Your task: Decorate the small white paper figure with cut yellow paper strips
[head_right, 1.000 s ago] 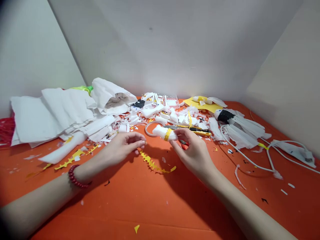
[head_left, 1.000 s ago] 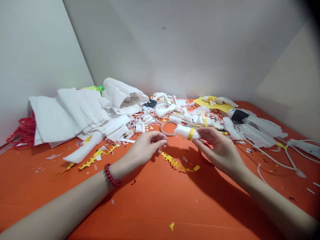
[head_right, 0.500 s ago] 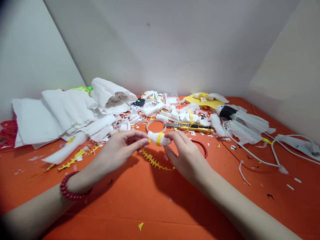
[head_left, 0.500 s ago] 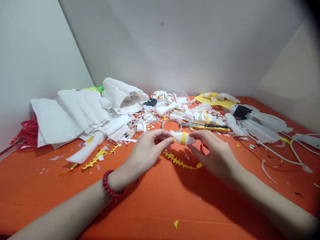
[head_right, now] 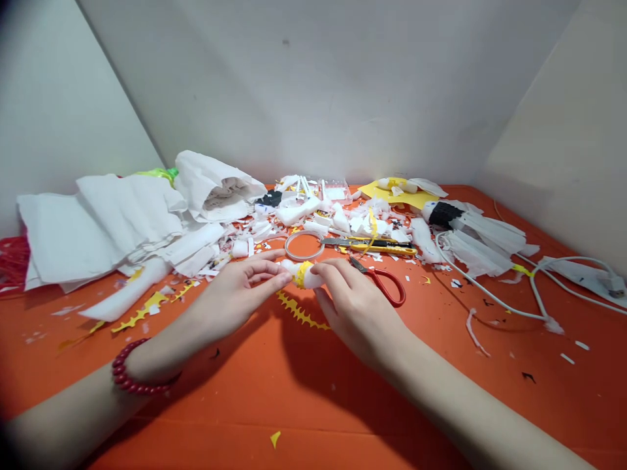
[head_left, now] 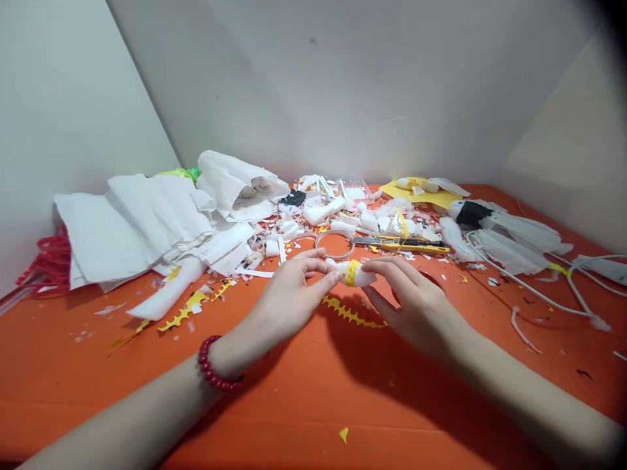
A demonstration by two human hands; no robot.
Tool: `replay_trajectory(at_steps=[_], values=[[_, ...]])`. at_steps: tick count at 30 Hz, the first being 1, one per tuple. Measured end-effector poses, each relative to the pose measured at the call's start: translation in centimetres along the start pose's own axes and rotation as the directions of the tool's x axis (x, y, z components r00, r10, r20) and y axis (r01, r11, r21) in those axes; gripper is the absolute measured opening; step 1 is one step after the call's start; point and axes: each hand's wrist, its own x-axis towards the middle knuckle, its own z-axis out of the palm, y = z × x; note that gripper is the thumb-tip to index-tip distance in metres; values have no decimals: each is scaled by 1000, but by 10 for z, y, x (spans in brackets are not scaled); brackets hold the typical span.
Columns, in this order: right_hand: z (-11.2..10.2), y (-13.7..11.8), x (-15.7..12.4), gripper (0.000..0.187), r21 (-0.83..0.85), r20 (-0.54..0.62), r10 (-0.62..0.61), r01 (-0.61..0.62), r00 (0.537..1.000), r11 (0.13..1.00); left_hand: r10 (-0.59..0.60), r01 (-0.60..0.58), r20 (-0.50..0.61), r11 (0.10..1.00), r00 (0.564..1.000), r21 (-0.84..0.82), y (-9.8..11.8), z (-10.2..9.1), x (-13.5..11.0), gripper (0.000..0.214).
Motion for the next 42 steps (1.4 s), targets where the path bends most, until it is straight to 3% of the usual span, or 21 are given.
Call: replay_trajectory(at_steps=[6,25,42], values=[[1,-2,0,20,-37,1,-18,18,1000,999,-41,45,40,991,998,-126,-1,-1,1,23],[2,-6,0,18,-53,69,-36,40,997,998,-117,130,157,988,981,-80,7,-5,0,29],[3,-6,0,19,-63,79,-37,42,996,997,-138,150,173,987,975,-63,5,-5,0,27]])
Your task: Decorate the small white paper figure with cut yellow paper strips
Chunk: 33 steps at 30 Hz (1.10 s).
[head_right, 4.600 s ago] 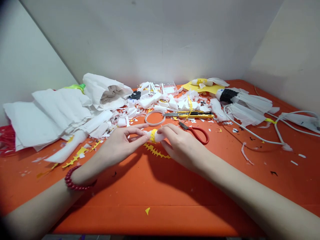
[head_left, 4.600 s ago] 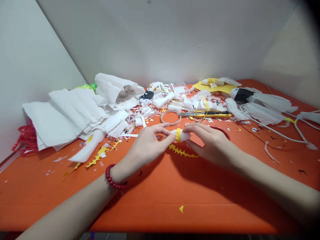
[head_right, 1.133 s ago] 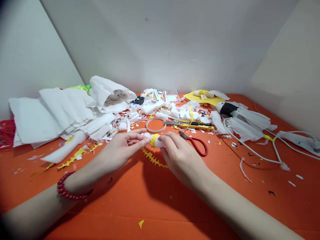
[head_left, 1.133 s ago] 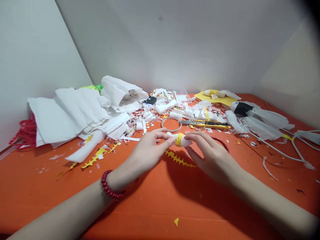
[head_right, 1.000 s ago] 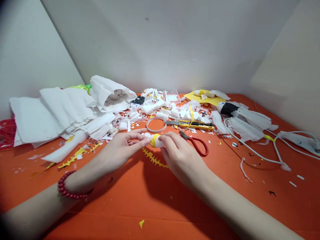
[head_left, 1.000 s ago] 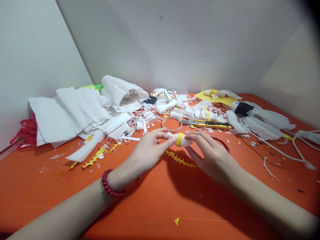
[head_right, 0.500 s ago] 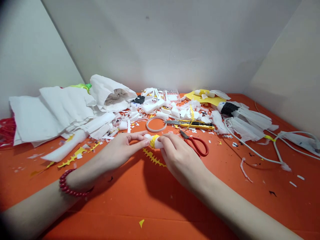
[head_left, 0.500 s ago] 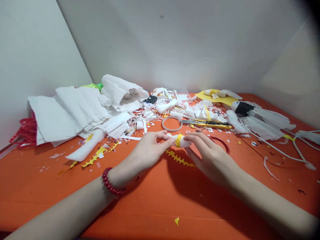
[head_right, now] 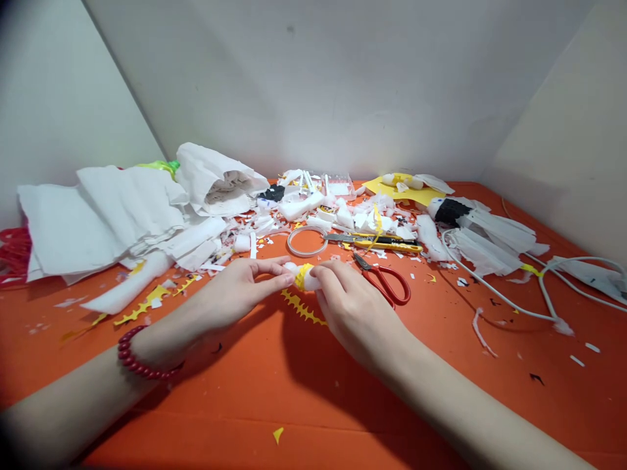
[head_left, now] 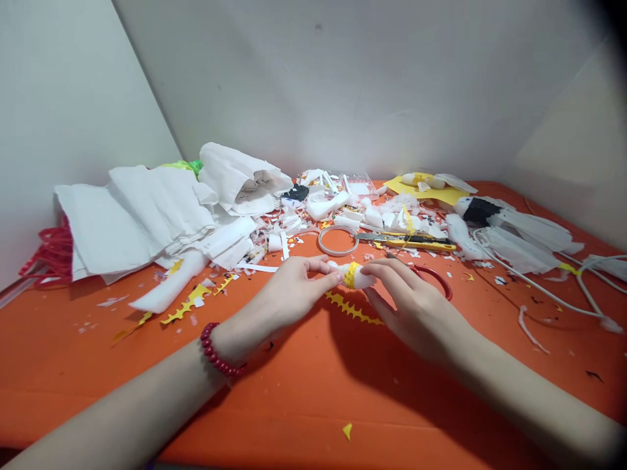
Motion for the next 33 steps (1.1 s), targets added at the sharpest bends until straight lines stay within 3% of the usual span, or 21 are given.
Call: replay_trajectory(at_steps=[7,23,33], values=[[1,0,-2,21,7,20,-6,5,1000,1000,36,-36,19,999,999,-14,-4,-1,1,28],[1,-2,-1,19,13,18,6,-6,1000,1000,-5,4,-20,998,1000,-68,-4,1,3,23],[-2,7,-2,21,136,-3,118,-117,993,984,-9,9,-16,1000,1000,-23,6,2,-2,31]])
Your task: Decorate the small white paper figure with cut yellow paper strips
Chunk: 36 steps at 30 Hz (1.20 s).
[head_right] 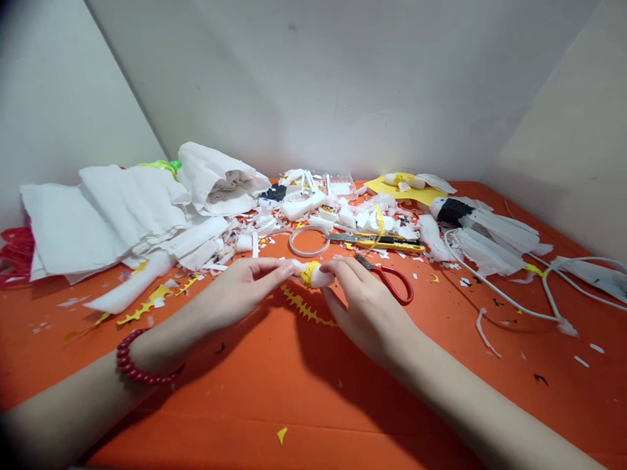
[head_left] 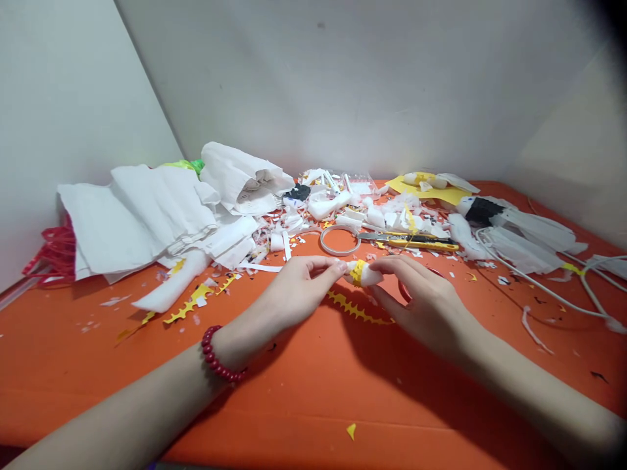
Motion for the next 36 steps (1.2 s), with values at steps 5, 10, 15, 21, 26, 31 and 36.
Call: replay_trajectory(at_steps=[5,10,15,21,26,31,36], values=[[0,1,-1,21,-5,-35,-20,20,999,1000,69,-69,-8,998,998,-5,-1,0,-3,30],[2,-1,-1,23,-53,-39,-91,89,995,995,124,-123,5,992,992,-34,-8,0,-2,25],[1,-4,-1,21,-76,-45,-116,112,992,991,156,-156,-45,988,987,-3,-9,3,-1,25],[1,-6,1,22,-68,-47,-123,120,991,990,167,-168,-90,986,982,-3,-7,5,-2,25],[-2,-11,2,22,-32,-10,-79,78,997,996,160,-163,-110,986,981,-24,-4,4,-3,24],[-2,-11,0,33,-28,74,-41,43,996,999,150,-154,-125,988,981,-22,1,4,-4,24],[-2,-9,-2,41,2,103,-15,15,995,1000,178,-182,-136,983,974,-11,4,3,-8,22]])
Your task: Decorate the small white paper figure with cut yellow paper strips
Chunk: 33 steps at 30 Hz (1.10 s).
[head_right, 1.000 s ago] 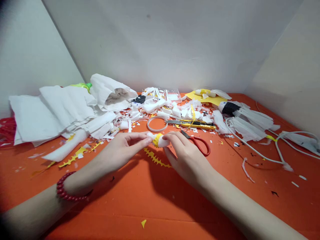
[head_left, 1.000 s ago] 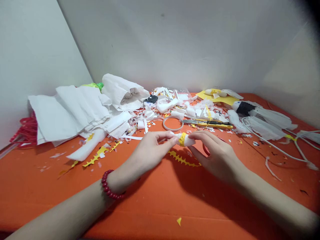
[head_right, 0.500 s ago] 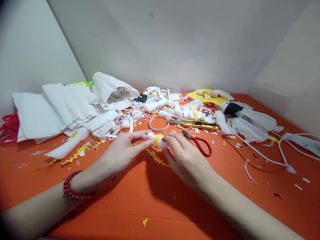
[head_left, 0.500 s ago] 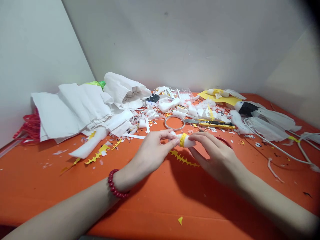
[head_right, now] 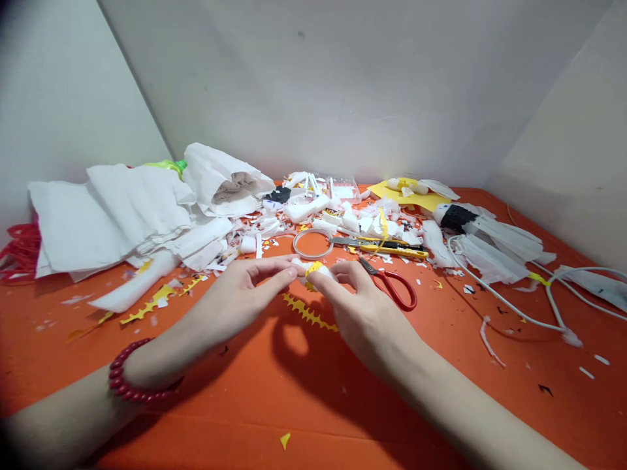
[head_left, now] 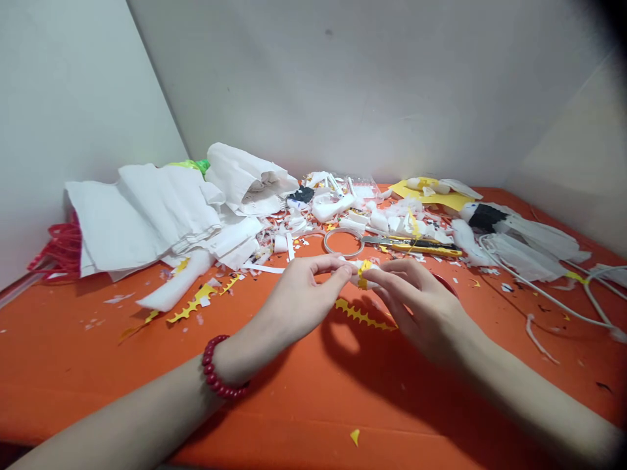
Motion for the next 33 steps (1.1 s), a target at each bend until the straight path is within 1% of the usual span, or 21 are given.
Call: replay_trajectory(at_steps=[6,8,10,15,19,21,23,25,29,31,33], values=[[-2,-2,1,49,16,-22,-26,26,999,1000,24,-22,-41,998,999,51,3,0,-4,22],[-3,-2,1,48,17,-51,-49,50,997,999,39,-38,-43,999,998,33,5,1,-5,20],[-3,-2,2,44,18,-91,-64,65,994,998,46,-47,-55,999,997,-8,7,2,-6,16],[-1,-1,3,33,34,-164,-47,54,985,998,-16,1,-138,995,990,-104,3,2,-5,13],[2,2,4,33,160,-190,28,3,981,987,-66,39,-190,989,980,-142,-2,4,-1,19],[4,3,4,32,203,-183,48,-10,982,979,-76,48,-187,988,979,-149,-4,5,0,24],[5,4,4,30,210,-181,51,-12,982,978,-86,62,-159,986,984,-155,-5,7,0,30],[6,4,4,29,202,-195,40,0,980,979,-84,62,-158,988,984,-138,-7,9,0,32],[8,2,4,27,180,-221,14,27,975,983,-66,53,-182,995,981,-79,-9,11,0,32],[8,2,5,27,189,-222,32,10,975,982,-65,55,-183,996,981,-64,-8,11,1,33],[7,4,6,27,241,-217,67,-13,974,970,-62,53,-179,997,982,-53,-6,9,1,32]])
